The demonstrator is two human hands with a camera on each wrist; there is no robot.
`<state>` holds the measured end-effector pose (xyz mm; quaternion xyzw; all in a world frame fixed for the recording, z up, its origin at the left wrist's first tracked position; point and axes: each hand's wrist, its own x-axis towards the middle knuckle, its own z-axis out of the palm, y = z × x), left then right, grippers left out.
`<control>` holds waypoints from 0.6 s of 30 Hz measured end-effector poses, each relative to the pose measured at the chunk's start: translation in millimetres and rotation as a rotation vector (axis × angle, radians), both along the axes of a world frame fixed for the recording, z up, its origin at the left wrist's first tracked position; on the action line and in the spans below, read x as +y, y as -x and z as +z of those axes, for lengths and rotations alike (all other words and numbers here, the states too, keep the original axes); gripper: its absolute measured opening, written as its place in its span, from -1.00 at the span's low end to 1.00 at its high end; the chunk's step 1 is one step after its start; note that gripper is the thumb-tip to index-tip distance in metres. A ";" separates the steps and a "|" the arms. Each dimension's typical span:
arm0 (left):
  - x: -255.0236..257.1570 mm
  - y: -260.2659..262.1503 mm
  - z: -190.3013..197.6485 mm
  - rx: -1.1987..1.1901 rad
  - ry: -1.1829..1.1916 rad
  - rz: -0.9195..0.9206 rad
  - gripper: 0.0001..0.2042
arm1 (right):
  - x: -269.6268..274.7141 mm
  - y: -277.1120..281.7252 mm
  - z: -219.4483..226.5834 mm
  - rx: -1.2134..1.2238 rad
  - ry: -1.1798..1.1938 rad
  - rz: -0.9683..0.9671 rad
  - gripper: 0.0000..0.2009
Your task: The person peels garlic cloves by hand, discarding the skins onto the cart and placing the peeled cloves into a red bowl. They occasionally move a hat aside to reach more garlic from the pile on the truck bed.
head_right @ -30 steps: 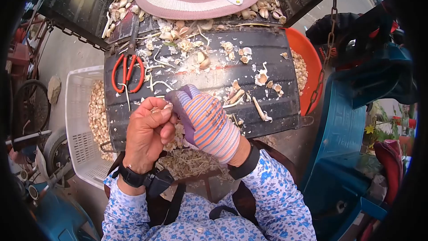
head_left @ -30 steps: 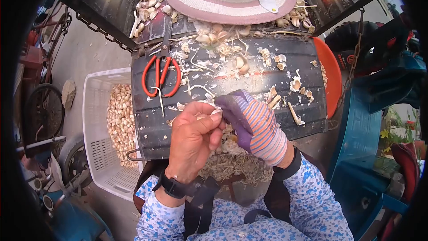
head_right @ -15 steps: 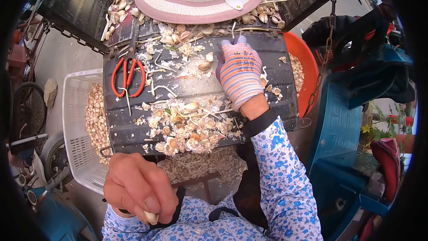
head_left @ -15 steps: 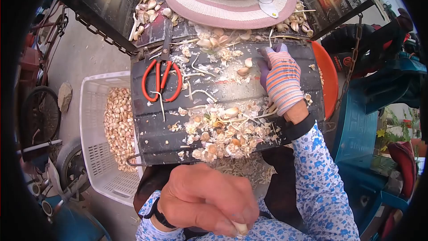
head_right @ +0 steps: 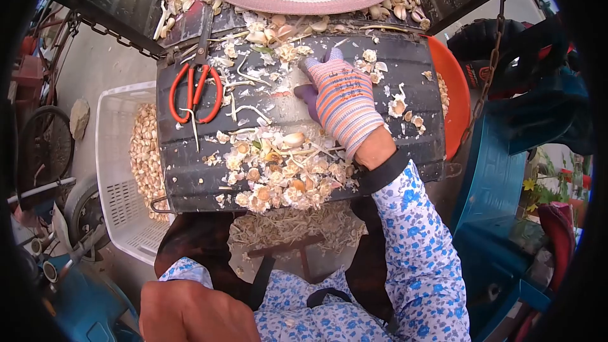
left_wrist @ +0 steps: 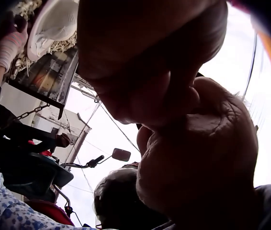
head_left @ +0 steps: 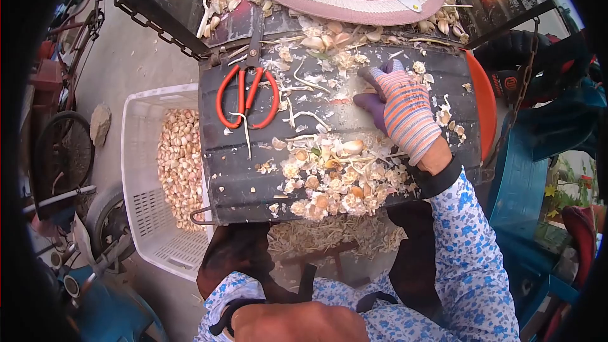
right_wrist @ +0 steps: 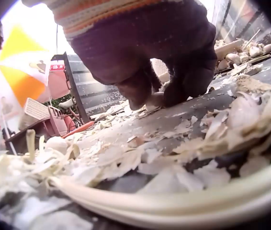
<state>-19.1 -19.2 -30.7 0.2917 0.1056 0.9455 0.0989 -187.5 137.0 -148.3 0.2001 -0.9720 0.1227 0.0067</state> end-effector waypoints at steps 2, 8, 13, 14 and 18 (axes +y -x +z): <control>-4.3 4.0 0.2 0.020 0.017 -0.038 -0.84 | 0.8 -3.4 6.5 -0.065 -0.007 0.014 -0.66; -25.6 18.1 -16.9 -0.321 0.265 -0.083 -0.84 | 19.6 -0.5 -8.2 0.009 0.120 -0.069 -0.66; -19.5 31.1 -58.4 -0.819 0.373 0.092 -0.87 | 42.5 8.2 -16.3 -0.181 0.651 -0.331 -0.63; -18.2 32.0 -65.0 -0.891 0.387 0.132 -0.87 | 42.0 7.2 -6.1 -0.164 0.532 -0.261 -0.64; -14.7 37.5 -81.8 -0.888 0.496 0.194 -0.89 | 20.6 0.3 8.9 -0.028 0.191 0.005 -0.71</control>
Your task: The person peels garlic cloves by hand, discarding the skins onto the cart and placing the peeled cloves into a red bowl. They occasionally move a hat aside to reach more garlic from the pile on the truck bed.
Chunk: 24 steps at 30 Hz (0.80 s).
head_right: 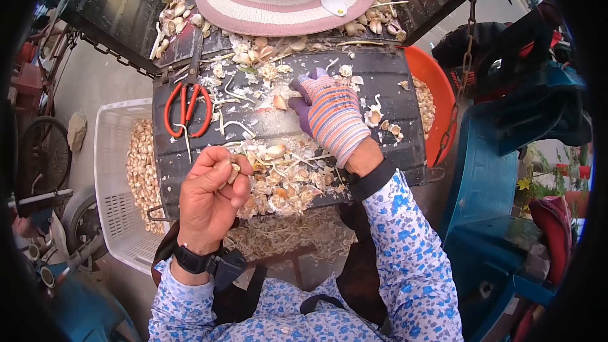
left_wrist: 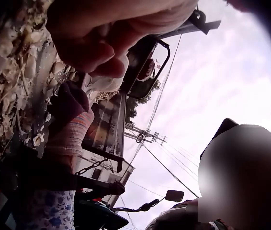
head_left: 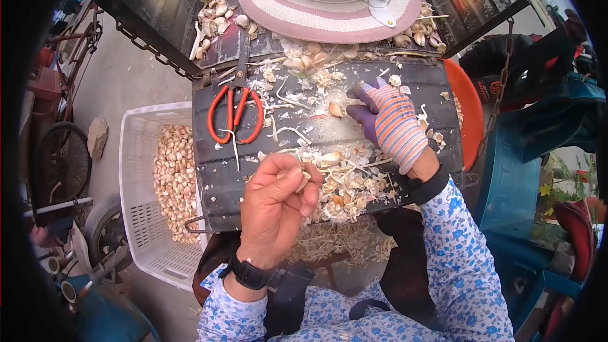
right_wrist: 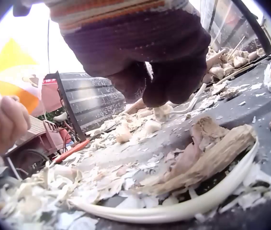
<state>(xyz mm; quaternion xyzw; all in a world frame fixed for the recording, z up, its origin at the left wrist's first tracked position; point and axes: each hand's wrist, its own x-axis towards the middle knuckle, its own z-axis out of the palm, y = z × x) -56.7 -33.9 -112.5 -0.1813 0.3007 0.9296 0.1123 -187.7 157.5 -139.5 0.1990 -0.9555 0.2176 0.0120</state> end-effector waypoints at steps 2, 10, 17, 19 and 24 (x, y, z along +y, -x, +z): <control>2.0 2.8 -2.1 0.001 0.035 0.011 -0.87 | -14.4 -7.4 2.7 -0.031 -0.059 0.091 -0.73; -0.4 6.2 -9.5 -0.077 0.034 0.006 -0.83 | -32.9 -7.5 0.4 -0.082 -0.240 0.122 -0.75; -2.8 5.6 -16.3 -0.149 0.201 0.007 -0.83 | -33.5 -8.1 0.3 -0.035 -0.237 0.186 -0.83; -1.1 7.5 -18.4 -0.160 0.213 0.014 -0.83 | -33.3 -9.2 -0.6 -0.076 -0.119 0.140 -0.82; 4.9 6.7 -13.3 -0.076 0.215 0.004 -0.78 | -35.7 -36.7 25.7 -0.661 0.819 -0.047 -0.78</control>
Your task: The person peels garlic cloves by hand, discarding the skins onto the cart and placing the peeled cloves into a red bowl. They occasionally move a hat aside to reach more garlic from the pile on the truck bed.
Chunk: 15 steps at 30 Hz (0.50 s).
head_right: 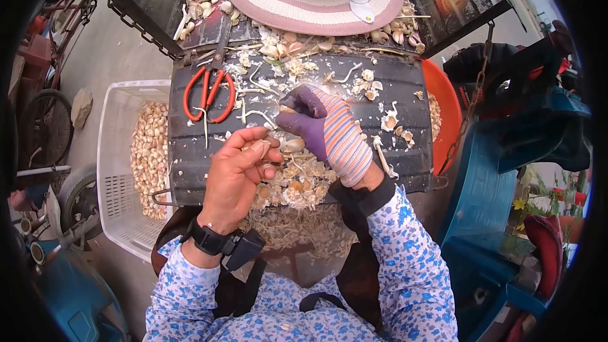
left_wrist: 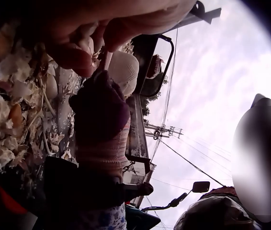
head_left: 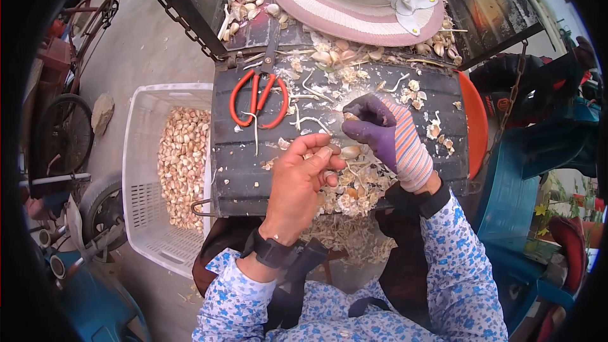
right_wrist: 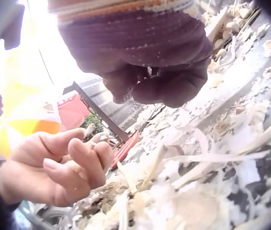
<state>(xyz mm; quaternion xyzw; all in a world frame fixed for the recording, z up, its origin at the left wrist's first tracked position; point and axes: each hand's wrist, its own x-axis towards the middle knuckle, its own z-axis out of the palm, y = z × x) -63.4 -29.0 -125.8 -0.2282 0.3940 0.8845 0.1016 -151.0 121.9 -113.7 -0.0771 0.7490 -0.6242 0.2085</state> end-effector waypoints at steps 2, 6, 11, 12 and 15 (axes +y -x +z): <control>2.6 -0.4 1.2 0.088 -0.004 -0.005 -0.74 | -2.7 -10.4 7.0 -0.001 0.062 -0.009 -0.77; 3.3 1.7 13.9 0.136 -0.013 0.004 -0.71 | -4.8 -22.6 13.8 -0.044 0.096 -0.030 -0.75; 2.5 -0.3 4.0 0.153 -0.039 0.004 -0.71 | -0.8 -27.3 24.5 0.123 -0.094 0.109 -0.73; 1.9 -0.9 2.8 0.156 -0.033 0.008 -0.71 | 0.8 -27.6 28.6 0.149 -0.131 0.138 -0.73; 3.4 -0.6 4.2 0.145 0.045 -0.021 -0.73 | 9.5 -22.4 20.6 0.021 0.043 0.108 -0.75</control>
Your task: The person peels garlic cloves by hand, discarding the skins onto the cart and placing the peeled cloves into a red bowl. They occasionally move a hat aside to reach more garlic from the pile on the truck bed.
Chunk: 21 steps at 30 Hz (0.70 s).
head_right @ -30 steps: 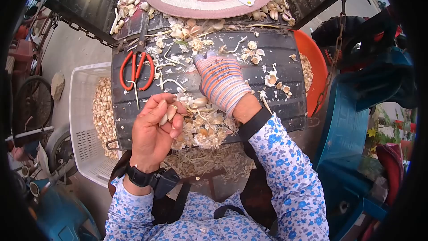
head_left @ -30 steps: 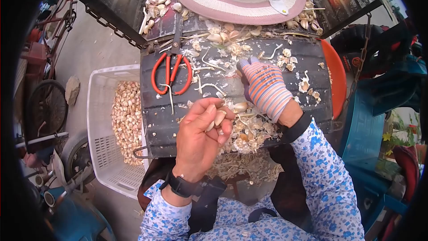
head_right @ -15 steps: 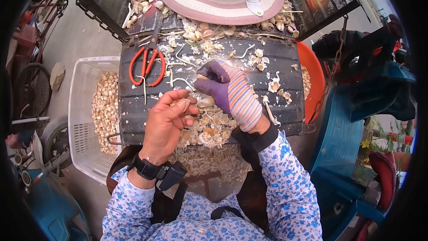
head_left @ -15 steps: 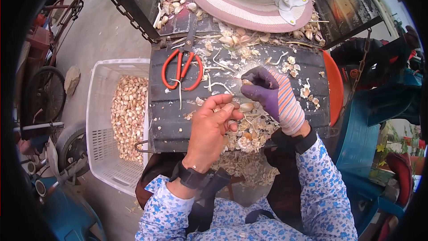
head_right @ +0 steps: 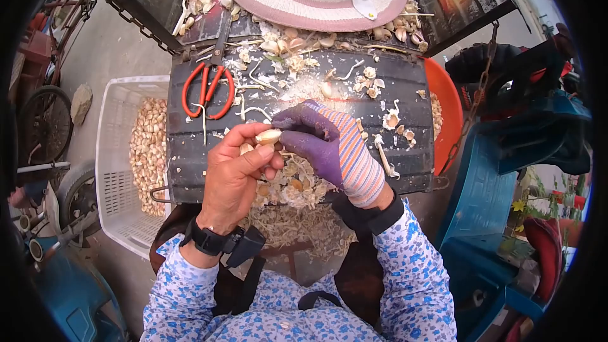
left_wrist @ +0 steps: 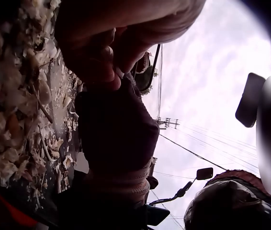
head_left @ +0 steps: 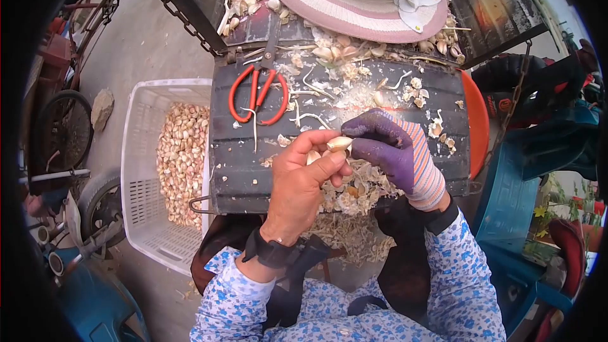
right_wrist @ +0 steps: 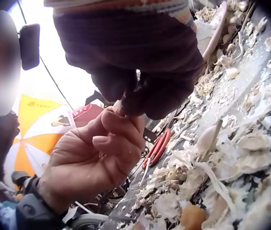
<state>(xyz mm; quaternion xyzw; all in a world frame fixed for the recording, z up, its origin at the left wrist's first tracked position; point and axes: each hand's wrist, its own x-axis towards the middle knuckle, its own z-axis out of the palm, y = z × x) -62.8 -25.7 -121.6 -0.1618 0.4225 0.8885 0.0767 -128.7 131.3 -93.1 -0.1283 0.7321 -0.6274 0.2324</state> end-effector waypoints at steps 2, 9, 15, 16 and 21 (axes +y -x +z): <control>2.6 -0.2 3.9 -0.013 0.164 0.002 -0.74 | 1.1 1.8 -1.2 0.031 -0.044 0.031 -0.78; 10.7 -0.2 11.9 0.066 0.420 0.017 -0.75 | 1.5 -2.9 -14.9 -0.238 0.156 -0.074 -0.81; 9.6 -2.1 5.1 0.177 0.558 -0.029 -0.70 | 0.1 -11.4 -7.8 -0.284 0.208 -0.146 -0.81; 11.5 -2.2 6.3 0.172 0.534 -0.028 -0.70 | 0.0 -12.5 -6.8 -0.270 0.203 -0.156 -0.81; 6.8 -7.6 15.6 0.108 0.356 -0.105 -0.69 | 3.3 -15.8 -3.1 -0.322 0.236 -0.132 -0.82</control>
